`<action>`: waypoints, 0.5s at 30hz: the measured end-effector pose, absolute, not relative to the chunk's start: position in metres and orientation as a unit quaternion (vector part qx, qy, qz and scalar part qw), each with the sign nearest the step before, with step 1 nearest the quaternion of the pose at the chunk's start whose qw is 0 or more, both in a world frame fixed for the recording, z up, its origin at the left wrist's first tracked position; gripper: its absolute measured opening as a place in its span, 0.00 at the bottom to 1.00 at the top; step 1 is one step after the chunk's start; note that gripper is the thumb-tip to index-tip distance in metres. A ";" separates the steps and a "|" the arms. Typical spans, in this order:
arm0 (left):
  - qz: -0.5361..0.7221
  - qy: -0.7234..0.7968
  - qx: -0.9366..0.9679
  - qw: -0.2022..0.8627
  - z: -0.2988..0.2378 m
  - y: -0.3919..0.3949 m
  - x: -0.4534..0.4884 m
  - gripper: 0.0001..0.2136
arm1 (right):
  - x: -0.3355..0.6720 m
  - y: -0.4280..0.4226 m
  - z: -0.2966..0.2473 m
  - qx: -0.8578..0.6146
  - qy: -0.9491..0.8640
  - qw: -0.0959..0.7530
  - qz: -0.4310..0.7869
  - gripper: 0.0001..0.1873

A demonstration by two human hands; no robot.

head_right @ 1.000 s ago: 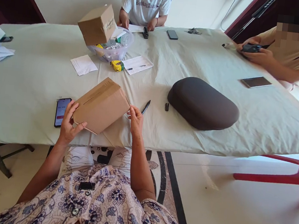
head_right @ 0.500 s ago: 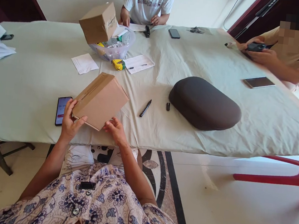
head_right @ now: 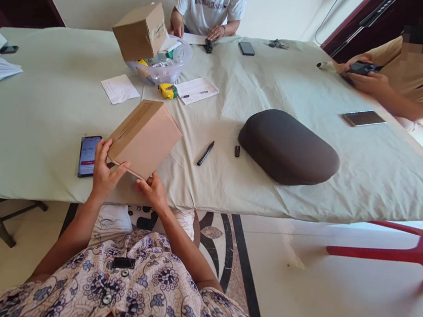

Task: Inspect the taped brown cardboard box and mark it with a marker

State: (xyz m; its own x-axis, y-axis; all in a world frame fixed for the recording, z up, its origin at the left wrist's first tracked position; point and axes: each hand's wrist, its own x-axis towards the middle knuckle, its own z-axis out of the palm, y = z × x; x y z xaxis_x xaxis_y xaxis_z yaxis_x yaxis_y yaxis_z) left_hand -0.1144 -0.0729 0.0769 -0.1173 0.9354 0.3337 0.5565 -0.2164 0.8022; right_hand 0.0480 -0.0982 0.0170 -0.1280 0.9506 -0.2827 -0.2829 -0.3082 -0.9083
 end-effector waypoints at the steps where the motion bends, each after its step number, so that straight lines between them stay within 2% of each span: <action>1: 0.449 0.589 0.641 0.201 0.077 -0.073 -0.114 0.41 | 0.048 -0.098 0.018 -0.468 -0.356 0.467 0.661 0.29; 8: 0.427 0.598 0.653 0.183 0.077 -0.071 -0.106 0.47 | 0.055 -0.096 0.030 -0.478 -0.360 0.500 0.627 0.32; 12: 0.424 0.610 0.637 0.206 0.077 -0.072 -0.100 0.39 | 0.069 -0.097 0.039 -0.522 -0.357 0.540 0.556 0.32; 15: 0.412 0.615 0.617 0.268 0.075 -0.075 -0.093 0.31 | 0.085 -0.096 0.046 -0.565 -0.416 0.541 0.465 0.34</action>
State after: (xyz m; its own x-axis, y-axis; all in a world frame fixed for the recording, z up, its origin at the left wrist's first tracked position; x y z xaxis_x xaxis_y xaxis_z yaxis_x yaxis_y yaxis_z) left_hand -0.0930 -0.0745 0.0753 -0.0966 0.9791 0.1789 0.5381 -0.0998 0.8369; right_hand 0.0846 -0.0962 0.0460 0.2226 0.9720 -0.0756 -0.0330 -0.0700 -0.9970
